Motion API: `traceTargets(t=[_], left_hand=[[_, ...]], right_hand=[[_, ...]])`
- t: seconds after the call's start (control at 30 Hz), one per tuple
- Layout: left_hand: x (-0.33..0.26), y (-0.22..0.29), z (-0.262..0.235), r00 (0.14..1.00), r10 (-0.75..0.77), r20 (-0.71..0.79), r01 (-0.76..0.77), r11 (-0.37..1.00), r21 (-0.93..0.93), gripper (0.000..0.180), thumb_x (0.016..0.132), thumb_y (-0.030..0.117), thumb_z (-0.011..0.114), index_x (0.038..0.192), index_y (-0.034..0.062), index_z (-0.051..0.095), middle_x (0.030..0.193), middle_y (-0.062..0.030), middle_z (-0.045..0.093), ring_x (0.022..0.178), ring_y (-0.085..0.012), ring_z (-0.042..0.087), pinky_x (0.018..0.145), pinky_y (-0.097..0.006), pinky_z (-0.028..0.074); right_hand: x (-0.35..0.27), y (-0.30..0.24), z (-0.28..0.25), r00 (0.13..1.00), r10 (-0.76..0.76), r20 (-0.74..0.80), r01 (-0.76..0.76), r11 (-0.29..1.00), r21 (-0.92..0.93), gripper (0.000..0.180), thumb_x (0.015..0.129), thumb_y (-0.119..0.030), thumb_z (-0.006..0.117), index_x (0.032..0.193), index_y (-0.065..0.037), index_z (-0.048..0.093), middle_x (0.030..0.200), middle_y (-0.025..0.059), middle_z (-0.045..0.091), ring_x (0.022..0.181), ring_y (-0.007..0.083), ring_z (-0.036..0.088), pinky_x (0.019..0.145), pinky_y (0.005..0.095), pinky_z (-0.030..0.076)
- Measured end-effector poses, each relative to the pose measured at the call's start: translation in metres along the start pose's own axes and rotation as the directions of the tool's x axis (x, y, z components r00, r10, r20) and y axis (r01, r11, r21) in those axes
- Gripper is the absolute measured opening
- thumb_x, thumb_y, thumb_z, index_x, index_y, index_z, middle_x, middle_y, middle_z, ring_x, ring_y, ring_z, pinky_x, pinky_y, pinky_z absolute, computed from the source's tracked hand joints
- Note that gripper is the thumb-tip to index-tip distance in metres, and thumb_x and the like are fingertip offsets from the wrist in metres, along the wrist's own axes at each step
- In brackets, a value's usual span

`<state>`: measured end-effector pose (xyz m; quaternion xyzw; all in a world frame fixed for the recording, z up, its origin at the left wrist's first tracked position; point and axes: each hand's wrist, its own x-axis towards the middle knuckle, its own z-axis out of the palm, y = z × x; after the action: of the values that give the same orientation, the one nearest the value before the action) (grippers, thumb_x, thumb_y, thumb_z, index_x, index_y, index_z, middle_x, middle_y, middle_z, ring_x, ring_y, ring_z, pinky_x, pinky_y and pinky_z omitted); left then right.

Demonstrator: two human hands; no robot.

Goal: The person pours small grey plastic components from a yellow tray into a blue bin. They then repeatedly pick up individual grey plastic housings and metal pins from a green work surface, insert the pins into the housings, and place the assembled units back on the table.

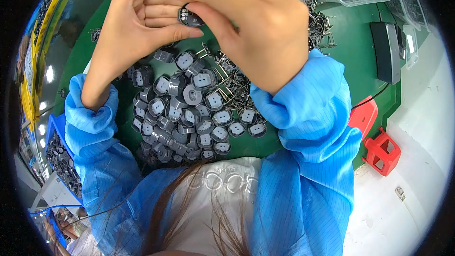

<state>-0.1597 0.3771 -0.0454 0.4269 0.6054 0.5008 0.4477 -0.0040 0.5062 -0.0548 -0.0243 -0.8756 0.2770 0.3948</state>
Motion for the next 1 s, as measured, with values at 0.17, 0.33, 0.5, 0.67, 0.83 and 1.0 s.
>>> traceTargets(t=[0.17,0.33,0.5,0.67,0.83,1.0], left_hand=[[-0.001,-0.002,-0.007,0.997,0.008,0.083,-0.001,0.996,-0.092,0.024,0.085,-0.012,0.072,0.108,-0.0086,0.066,0.09,-0.0068,0.073,0.077,-0.0015,0.063,0.065,-0.015,0.048],[-0.003,0.011,0.013,0.986,-0.054,-0.159,0.037,0.993,-0.108,0.024,0.085,-0.012,0.066,0.109,-0.0096,0.067,0.085,-0.0029,0.071,0.071,0.0015,0.058,0.064,-0.014,0.045],[-0.002,-0.005,-0.003,0.998,0.04,-0.041,-0.044,0.995,-0.09,0.026,0.083,-0.012,0.066,0.108,-0.0082,0.068,0.094,-0.0081,0.074,0.076,-0.0015,0.063,0.068,-0.015,0.048],[0.003,-0.004,-0.004,0.991,0.125,-0.038,-0.128,0.989,-0.08,0.028,0.082,-0.011,0.068,0.11,-0.0068,0.069,0.096,-0.0107,0.075,0.082,-0.0061,0.068,0.071,-0.017,0.053],[0.032,-0.032,-0.068,0.967,0.185,-0.175,-0.111,0.924,0.365,0.023,0.084,0.006,0.075,0.104,-0.0056,0.074,0.097,-0.0117,0.076,0.083,-0.0138,0.071,0.075,-0.026,0.057],[0.031,-0.046,-0.078,0.897,0.359,-0.257,0.022,0.546,0.838,0.033,0.083,0.011,0.076,0.114,0.002,0.071,0.11,-0.0142,0.07,0.096,-0.0261,0.068,0.085,-0.035,0.055]], right_hand=[[-0.016,0.03,0.018,0.96,-0.266,-0.087,0.249,0.954,-0.165,0.028,0.076,0.011,0.075,0.103,0.001,0.076,0.092,0.012,0.069,0.074,0.0271,0.07,0.063,0.0324,0.057],[-0.004,0.011,0.019,0.999,0.033,0.017,-0.035,0.996,0.08,0.047,0.086,0.014,0.064,0.131,0.004,0.061,0.116,0.0167,0.065,0.103,0.0262,0.067,0.088,0.0323,0.054],[-0.021,0.014,0.017,0.795,0.353,0.494,-0.607,0.452,0.654,0.042,0.099,0.012,0.049,0.141,0.01,0.049,0.129,0.0139,0.062,0.118,0.0147,0.059,0.101,0.0289,0.048],[-0.018,-0.002,0.015,0.805,0.486,0.339,-0.593,0.659,0.463,0.036,0.096,0.011,0.056,0.131,0.006,0.06,0.118,0.0144,0.067,0.105,0.0185,0.067,0.089,0.0279,0.054],[-0.008,-0.001,-0.002,0.881,0.291,0.374,-0.282,0.956,-0.079,0.038,0.083,-0.006,0.082,0.119,-0.008,0.072,0.095,0.0096,0.073,0.08,0.0221,0.068,0.075,0.0349,0.056],[-0.019,0.011,-0.011,0.78,0.215,0.588,-0.237,0.971,-0.041,0.03,0.084,-0.001,0.076,0.113,-0.007,0.073,0.091,0.0102,0.07,0.079,0.0274,0.066,0.072,0.0375,0.055]])
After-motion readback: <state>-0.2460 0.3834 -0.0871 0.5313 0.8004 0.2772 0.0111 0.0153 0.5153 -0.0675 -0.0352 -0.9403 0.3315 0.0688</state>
